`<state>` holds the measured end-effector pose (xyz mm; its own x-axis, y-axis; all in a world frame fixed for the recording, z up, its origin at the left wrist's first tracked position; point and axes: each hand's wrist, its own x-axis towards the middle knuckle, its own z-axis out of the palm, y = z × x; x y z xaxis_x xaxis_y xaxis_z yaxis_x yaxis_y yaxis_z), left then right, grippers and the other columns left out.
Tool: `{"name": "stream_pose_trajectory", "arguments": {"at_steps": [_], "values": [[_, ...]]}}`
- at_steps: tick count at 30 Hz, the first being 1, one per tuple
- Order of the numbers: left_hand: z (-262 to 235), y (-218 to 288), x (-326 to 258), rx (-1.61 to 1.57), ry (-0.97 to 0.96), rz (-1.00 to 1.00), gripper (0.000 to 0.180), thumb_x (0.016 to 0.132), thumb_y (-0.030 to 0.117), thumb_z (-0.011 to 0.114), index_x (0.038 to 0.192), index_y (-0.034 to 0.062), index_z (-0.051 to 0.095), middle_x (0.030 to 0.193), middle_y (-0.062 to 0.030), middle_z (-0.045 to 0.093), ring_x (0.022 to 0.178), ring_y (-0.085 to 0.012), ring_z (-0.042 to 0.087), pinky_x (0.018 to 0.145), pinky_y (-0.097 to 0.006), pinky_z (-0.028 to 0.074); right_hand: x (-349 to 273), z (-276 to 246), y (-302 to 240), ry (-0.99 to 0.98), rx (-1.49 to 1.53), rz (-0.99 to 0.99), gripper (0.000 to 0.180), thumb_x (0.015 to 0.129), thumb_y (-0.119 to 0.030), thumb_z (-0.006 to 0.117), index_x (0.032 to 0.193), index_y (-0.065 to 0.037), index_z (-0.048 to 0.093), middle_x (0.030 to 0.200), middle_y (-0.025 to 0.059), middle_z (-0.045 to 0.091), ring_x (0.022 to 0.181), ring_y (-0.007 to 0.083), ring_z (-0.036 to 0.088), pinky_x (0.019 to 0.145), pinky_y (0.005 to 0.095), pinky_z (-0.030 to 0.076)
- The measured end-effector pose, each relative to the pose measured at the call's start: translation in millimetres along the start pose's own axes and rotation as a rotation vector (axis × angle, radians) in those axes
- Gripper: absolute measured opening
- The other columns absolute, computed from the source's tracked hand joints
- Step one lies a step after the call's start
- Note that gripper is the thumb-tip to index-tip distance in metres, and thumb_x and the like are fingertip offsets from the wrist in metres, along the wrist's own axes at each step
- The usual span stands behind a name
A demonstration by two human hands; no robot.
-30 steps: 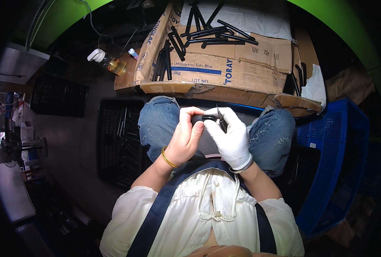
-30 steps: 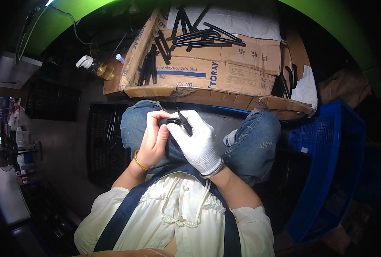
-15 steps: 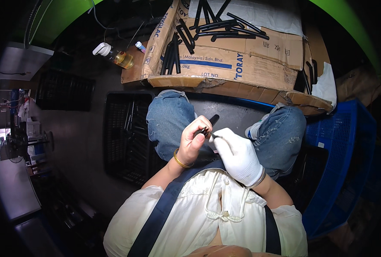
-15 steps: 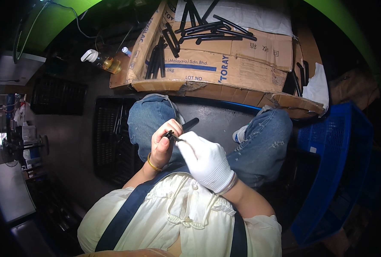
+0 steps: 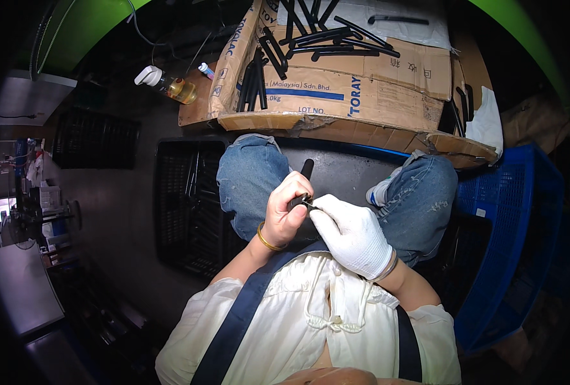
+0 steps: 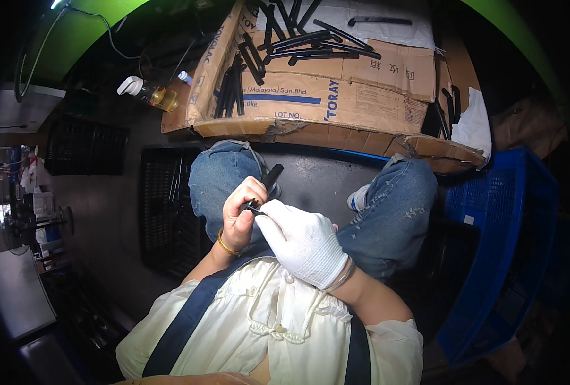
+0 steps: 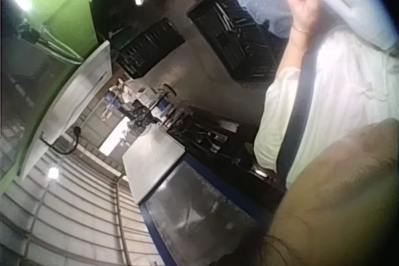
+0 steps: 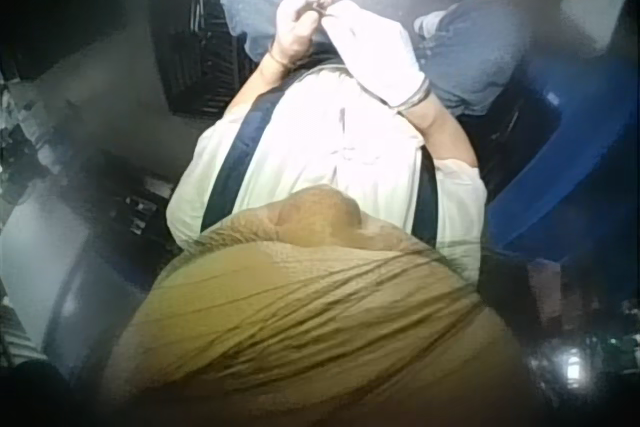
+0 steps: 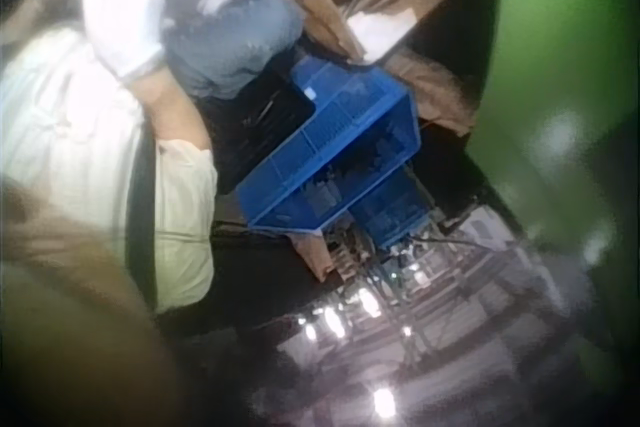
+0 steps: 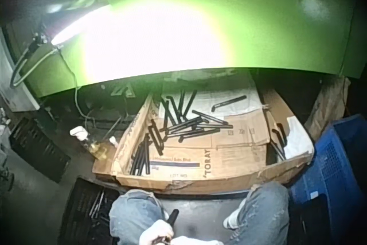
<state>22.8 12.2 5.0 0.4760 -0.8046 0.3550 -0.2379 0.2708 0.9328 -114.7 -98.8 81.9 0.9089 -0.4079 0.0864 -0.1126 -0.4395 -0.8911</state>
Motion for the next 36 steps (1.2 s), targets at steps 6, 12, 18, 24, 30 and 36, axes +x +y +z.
{"name": "stream_pose_trajectory", "arguments": {"at_steps": [6, 12, 18, 24, 30, 36], "values": [[0.0, 3.3, 1.8, 0.014, -0.024, 0.009, 0.038, 0.091, 0.038, 0.057, 0.078, 0.0028, 0.05, 0.078, -0.0088, 0.053, 0.072, -0.022, 0.048, 0.069, -0.032, 0.04, -2.0, -1.2, 0.8, -0.015, 0.006, 0.009, 0.008, 0.094, -0.015, 0.057, 0.095, -0.007, 0.059, 0.077, 0.0165, 0.063, 0.067, 0.0363, 0.065, 0.057, 0.0424, 0.052], [-5.4, -2.0, 0.7, 0.108, -0.025, 0.004, 0.038, 0.088, 0.036, 0.06, 0.075, 0.0017, 0.051, 0.074, -0.0095, 0.054, 0.069, -0.0238, 0.05, 0.065, -0.033, 0.041, -1.6, 2.8, 11.1, -0.073, -0.037, -0.019, 0.009, 0.095, -0.015, 0.054, 0.091, -0.007, 0.057, 0.076, 0.0166, 0.062, 0.067, 0.0368, 0.065, 0.056, 0.0441, 0.051], [-8.3, 10.7, -7.3, 0.018, -0.052, 0.177, 0.046, 0.094, 0.045, 0.054, 0.077, 0.0029, 0.054, 0.076, -0.0099, 0.055, 0.07, -0.0266, 0.053, 0.068, -0.036, 0.044, -0.5, 8.4, 79.9, 0.025, -0.286, 0.071, 0.016, 0.097, -0.016, 0.05, 0.091, -0.007, 0.061, 0.08, 0.0176, 0.064, 0.072, 0.0373, 0.066, 0.058, 0.0444, 0.051], [7.9, -0.3, -6.5, -0.191, 0.099, -0.017, 0.058, 0.096, 0.058, 0.044, 0.069, 0.0069, 0.046, 0.073, -0.0072, 0.05, 0.069, -0.0193, 0.044, 0.067, -0.032, 0.037, 15.3, 10.0, 29.0, 0.202, 0.347, 0.126, 0.016, 0.091, -0.014, 0.066, 0.102, -0.003, 0.063, 0.084, 0.0144, 0.068, 0.077, 0.0196, 0.069, 0.068, 0.0349, 0.052], [8.1, -0.1, -12.1, -0.167, 0.114, -0.09, 0.058, 0.102, 0.051, 0.034, 0.08, -0.0008, 0.05, 0.083, -0.007, 0.044, 0.07, -0.016, 0.045, 0.067, -0.029, 0.038, 28.6, 24.0, 13.9, 0.057, 0.532, 0.259, 0.013, 0.093, -0.017, 0.064, 0.092, -0.004, 0.061, 0.074, -0.0027, 0.055, 0.06, 0.0026, 0.045, 0.053, 0.0199, 0.037], [-10.9, 8.7, 17.2, -1.237, 0.352, -0.293, 0.057, 0.102, 0.06, 0.025, 0.081, 0.0103, 0.042, 0.06, -0.0016, 0.04, 0.043, -0.0112, 0.035, 0.043, -0.026, 0.032, 17.6, 26.6, 42.9, 0.16, 0.219, 0.185, 0.017, 0.091, -0.017, 0.066, 0.099, -0.002, 0.066, 0.082, 0.0111, 0.069, 0.074, 0.0144, 0.065, 0.069, 0.0301, 0.051]]}}
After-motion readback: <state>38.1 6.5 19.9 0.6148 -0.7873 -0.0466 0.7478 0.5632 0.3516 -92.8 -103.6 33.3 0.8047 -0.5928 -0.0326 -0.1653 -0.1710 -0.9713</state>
